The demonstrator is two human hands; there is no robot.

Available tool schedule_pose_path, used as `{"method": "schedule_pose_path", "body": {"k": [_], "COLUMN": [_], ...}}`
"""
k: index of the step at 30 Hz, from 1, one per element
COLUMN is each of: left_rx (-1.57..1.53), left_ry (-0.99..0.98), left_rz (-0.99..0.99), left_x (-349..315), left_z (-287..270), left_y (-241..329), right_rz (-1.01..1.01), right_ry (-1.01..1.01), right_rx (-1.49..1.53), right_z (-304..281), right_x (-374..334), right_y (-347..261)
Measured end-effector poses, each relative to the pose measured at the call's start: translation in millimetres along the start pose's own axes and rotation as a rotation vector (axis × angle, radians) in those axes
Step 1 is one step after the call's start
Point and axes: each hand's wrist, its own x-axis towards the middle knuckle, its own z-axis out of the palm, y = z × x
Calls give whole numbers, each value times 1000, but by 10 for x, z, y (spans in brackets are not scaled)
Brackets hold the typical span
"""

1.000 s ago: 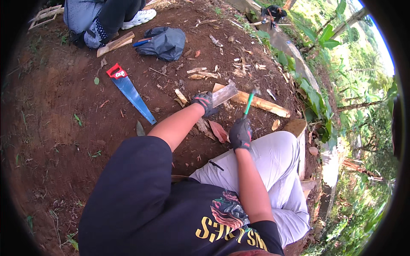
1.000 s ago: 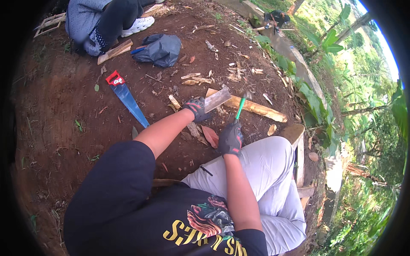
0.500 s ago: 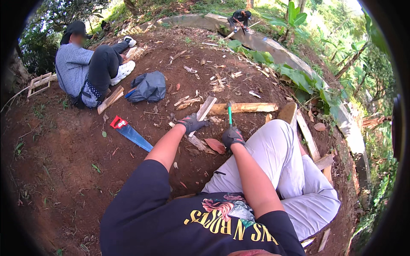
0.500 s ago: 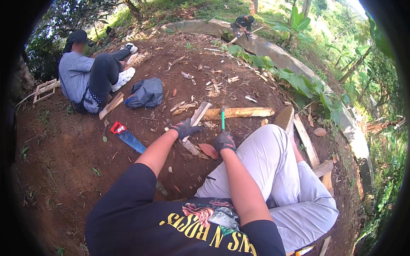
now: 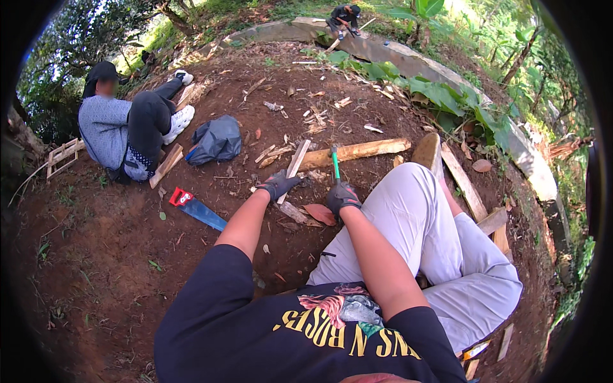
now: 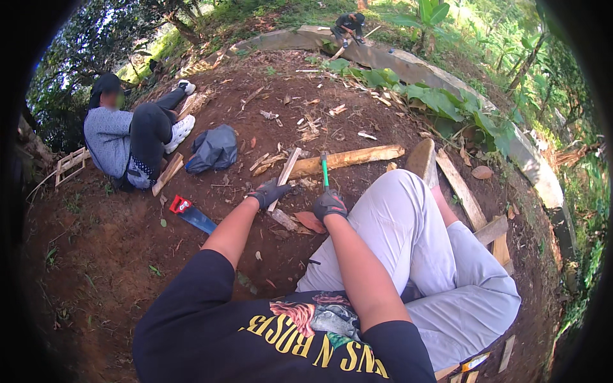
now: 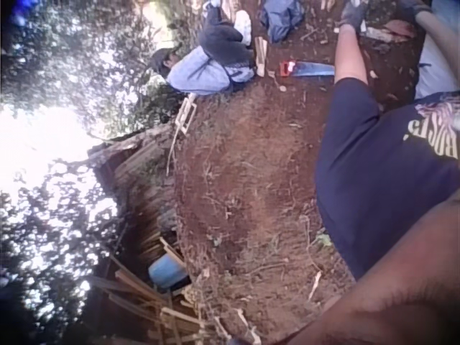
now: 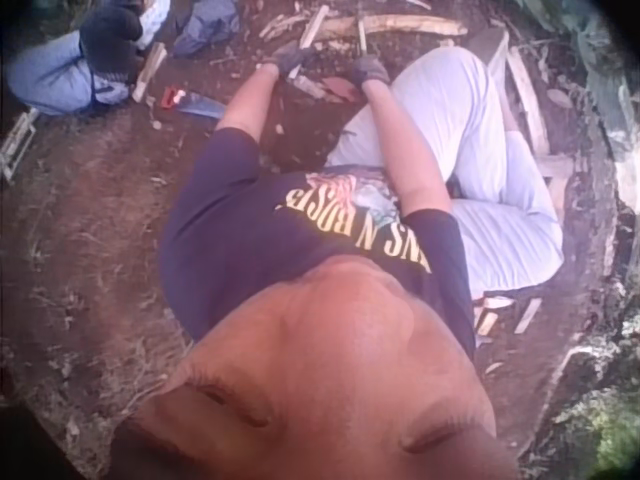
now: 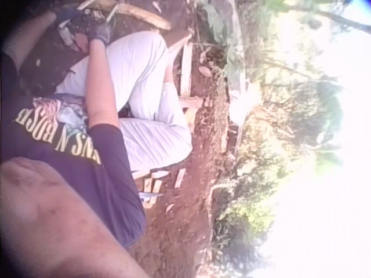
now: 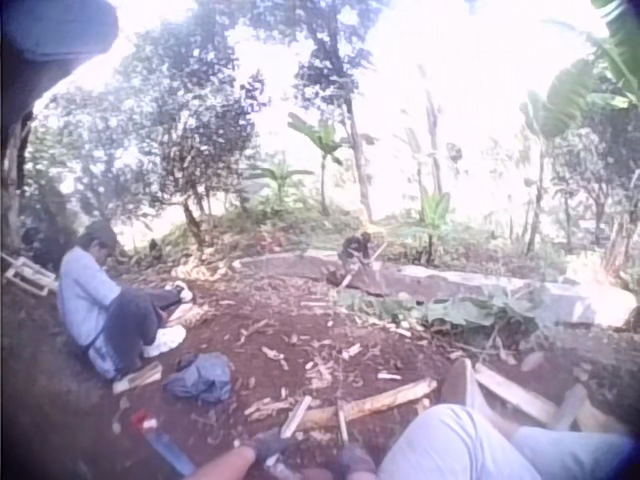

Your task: The person sits on the ground and uses a hammer to drive nails into wooden planks, assembling a small wooden frame. They repeatedly position the planks and strike the nails to secure the structure.

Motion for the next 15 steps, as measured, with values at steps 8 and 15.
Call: {"method": "schedule_pose_path", "body": {"k": [8,15], "left_rx": [67,246], "left_ry": [404,590], "left_rz": [-229,409], "left_x": [-213,-95], "left_z": [296,716], "left_y": [460,756], "right_rz": [151,-30], "right_ry": [19,-231], "right_rx": [942,1361], "right_z": [-429,-1186], "right_x": [-31,-534], "right_y": [24,69]}}
